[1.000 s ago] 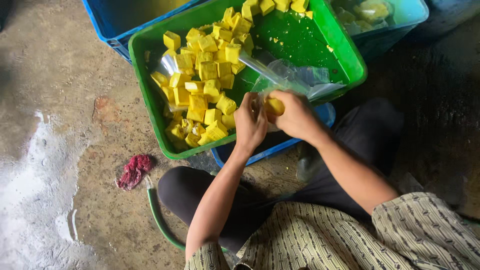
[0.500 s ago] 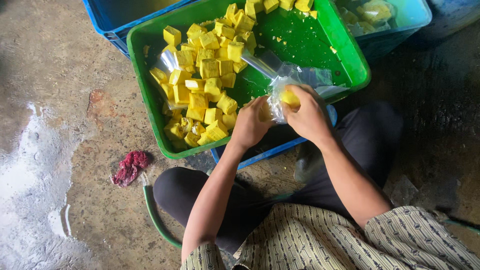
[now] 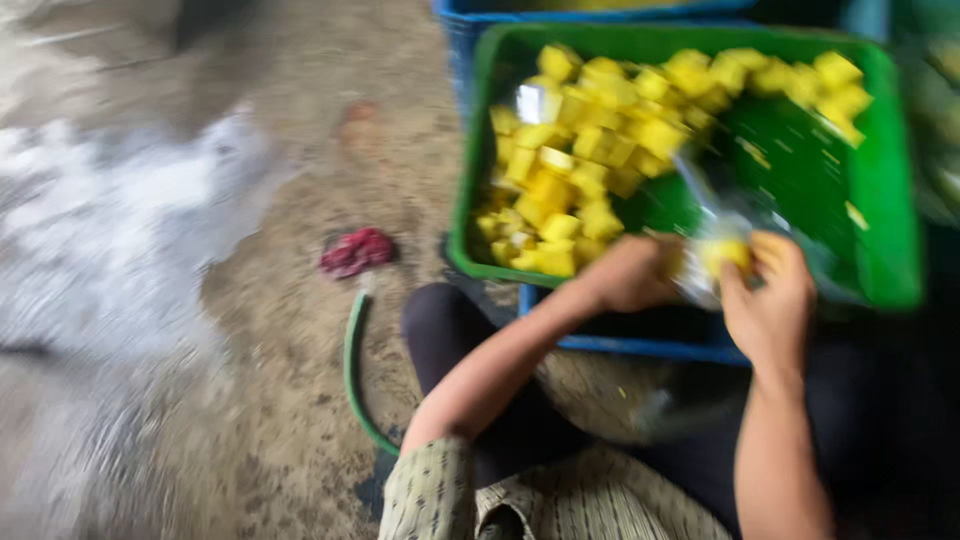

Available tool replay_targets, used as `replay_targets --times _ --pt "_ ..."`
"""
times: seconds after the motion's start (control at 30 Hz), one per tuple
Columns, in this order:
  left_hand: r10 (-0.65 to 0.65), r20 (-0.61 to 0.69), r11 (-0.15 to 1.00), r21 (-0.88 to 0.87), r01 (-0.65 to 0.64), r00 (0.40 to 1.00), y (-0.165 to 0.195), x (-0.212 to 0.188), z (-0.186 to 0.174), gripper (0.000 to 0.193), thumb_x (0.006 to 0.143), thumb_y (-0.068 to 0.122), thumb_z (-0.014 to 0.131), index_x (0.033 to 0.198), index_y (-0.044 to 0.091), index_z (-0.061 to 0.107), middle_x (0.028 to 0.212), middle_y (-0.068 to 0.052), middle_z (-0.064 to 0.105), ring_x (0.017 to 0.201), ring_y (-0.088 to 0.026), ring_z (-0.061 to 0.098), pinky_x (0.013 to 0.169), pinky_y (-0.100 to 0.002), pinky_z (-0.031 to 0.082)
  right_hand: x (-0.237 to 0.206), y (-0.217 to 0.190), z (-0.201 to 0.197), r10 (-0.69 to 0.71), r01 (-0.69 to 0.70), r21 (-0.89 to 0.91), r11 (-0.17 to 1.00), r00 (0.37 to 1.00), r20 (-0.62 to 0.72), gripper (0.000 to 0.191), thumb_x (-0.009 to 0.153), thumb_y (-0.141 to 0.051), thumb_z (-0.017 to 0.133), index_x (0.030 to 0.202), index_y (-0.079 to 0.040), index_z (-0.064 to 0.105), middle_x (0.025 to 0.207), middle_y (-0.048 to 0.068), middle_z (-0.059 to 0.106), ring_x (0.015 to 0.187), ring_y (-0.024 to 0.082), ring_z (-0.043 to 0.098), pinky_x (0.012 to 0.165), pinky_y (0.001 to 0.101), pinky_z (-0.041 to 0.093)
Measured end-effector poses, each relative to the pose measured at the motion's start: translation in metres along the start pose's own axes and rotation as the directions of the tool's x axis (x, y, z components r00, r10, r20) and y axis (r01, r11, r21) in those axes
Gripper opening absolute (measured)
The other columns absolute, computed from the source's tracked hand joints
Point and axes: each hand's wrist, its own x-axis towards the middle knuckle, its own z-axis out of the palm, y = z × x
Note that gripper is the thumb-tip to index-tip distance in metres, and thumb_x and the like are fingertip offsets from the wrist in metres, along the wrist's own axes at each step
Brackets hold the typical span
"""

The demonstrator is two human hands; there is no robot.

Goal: The person sits on the floor in front of a green tray of yellow tofu cubes and packs them one at a time into a clear plastic bag, opening the bag and placing cubes inside, then sets filled bags aside and continues with more cubes.

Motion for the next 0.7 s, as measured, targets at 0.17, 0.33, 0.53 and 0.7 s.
replay_targets --times 0.17,0.33,0.53,0.7 --pt "-0.142 -0.029 0.986 -0.096 0.138 0.99 0.027 -0.016 0.012 0.065 0.073 0.015 0.081 0.134 0.002 0.061 0.119 -0.023 0.071 0.106 -0.037 0.071 0.092 -0.041 0.057 -0.025 0.0 -0.026 0.125 -0.121 -0.187 0.975 0.992 0.007 0.026 0.094 -0.004 0.074 0.118 0.003 0.067 0.109 0.017 0.072 0.102 0.026 0.071 0.089 0.0343 0.055" --pt "-0.205 0.003 0.975 -0.084 0.204 0.979 0.039 -0.016 0.007 0.071 0.067 0.01 0.086 0.133 0.002 0.064 0.119 -0.021 0.072 0.108 -0.035 0.072 0.093 -0.038 0.056 -0.037 -0.018 -0.033 0.071 -0.071 0.011 0.997 0.997 0.037 0.025 0.098 -0.003 0.065 0.122 0.002 0.069 0.117 0.019 0.07 0.102 0.03 0.072 0.083 0.0339 0.06" --pt "-0.257 0.074 0.962 -0.077 0.263 0.964 0.043 -0.015 0.007 0.073 0.069 0.012 0.086 0.138 0.004 0.062 0.121 -0.02 0.072 0.109 -0.031 0.073 0.094 -0.036 0.056 -0.031 -0.035 -0.044 0.207 -0.192 -0.187 0.963 0.976 0.061 0.024 0.1 -0.013 0.067 0.122 -0.003 0.068 0.108 0.016 0.075 0.098 0.028 0.074 0.081 0.0363 0.058" --pt "-0.138 0.194 0.984 -0.083 0.156 0.971 0.044 -0.018 -0.013 0.09 0.073 0.022 0.092 0.15 0.002 0.05 0.144 -0.023 0.06 0.131 -0.032 0.061 0.108 -0.039 0.047 -0.033 -0.036 -0.058 0.195 -0.166 -0.19 0.968 0.97 0.148 0.028 0.095 -0.015 0.068 0.122 -0.005 0.067 0.109 0.014 0.074 0.092 0.027 0.074 0.076 0.0373 0.057"
